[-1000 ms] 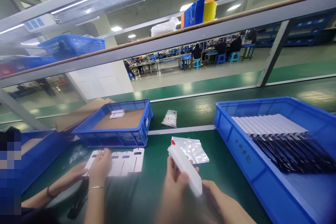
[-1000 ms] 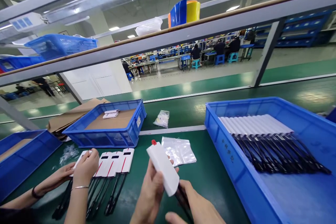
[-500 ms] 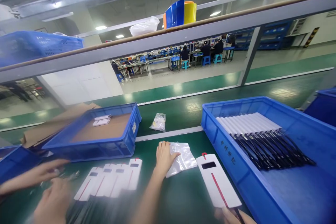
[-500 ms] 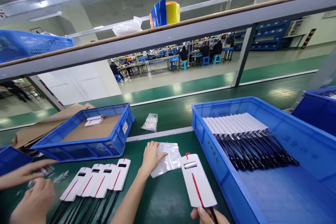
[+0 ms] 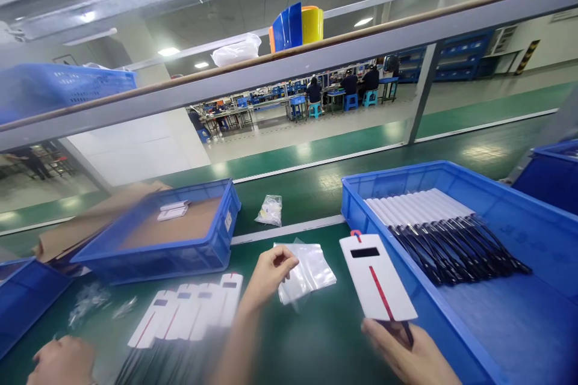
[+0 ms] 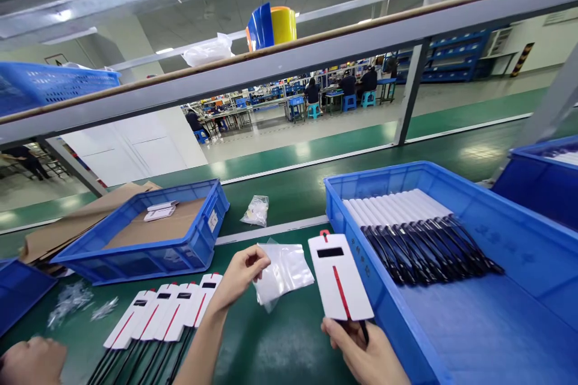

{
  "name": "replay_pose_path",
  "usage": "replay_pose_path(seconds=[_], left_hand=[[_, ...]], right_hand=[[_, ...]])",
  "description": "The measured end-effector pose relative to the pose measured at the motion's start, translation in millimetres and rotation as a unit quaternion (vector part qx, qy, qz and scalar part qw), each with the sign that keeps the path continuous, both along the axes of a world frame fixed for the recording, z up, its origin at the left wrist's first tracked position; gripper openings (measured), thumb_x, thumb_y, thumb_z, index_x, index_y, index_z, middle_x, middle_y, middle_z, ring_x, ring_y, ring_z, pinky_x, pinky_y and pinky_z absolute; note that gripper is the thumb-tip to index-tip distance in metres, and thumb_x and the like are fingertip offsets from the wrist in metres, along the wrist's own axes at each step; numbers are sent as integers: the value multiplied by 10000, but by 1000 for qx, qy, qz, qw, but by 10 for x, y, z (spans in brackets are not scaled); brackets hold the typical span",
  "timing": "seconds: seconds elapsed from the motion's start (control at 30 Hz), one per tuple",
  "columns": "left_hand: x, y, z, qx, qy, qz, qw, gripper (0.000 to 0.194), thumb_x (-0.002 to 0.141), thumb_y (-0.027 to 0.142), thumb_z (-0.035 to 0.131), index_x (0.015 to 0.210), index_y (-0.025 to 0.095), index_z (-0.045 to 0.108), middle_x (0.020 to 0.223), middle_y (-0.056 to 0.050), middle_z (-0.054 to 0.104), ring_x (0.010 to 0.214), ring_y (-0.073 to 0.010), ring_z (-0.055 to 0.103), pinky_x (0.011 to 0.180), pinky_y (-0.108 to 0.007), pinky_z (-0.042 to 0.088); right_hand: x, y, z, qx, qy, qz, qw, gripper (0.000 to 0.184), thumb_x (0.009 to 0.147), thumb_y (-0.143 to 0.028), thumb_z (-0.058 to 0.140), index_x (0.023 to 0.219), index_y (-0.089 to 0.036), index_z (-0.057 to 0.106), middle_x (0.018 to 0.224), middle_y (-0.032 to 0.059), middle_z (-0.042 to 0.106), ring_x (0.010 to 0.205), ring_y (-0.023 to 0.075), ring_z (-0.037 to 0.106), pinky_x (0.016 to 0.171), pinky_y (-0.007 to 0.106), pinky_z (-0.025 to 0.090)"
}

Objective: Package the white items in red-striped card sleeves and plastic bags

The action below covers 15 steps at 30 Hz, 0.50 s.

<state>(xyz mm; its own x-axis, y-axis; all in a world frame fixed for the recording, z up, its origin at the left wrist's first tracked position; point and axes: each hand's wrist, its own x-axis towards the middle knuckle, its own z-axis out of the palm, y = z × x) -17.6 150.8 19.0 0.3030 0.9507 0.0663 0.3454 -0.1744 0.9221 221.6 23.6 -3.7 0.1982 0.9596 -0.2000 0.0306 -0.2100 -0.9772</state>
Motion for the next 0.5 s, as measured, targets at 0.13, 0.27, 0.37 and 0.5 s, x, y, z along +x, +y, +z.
replay_pose_path(seconds=[0.13,0.27,0.37,0.5], left_hand=[[-81,-510,265,-54,-85,-31,994,251,875,360,665,759,153,584,658,34,519,552,-85,473,526,-205,364],[-105,-812,372,-83,-128,-54,987,248,843,326,718,728,138,604,674,24,529,529,-65,433,506,-202,316],[-130,-900,364,-91,-144,-70,983,211,843,278,722,735,137,609,687,27,535,522,-52,404,521,-202,303],[-176,-929,322,-96,-148,-75,982,222,843,281,726,724,138,605,701,20,548,547,-59,413,551,-206,318]], right_hand=[[-91,182,278,71,7,-1,997,477,719,-593,781,989,-201,751,1005,102,758,1089,343,659,946,381,552],[-204,220,367,87,14,72,994,572,718,-626,776,1088,-190,745,1100,117,742,1144,352,636,1008,419,523],[-285,183,391,76,14,136,988,508,782,-586,763,1108,-198,731,1096,94,735,1142,325,633,1000,381,514],[-332,137,387,59,1,192,980,422,861,-600,699,979,-195,686,937,33,683,940,238,624,833,293,499]])
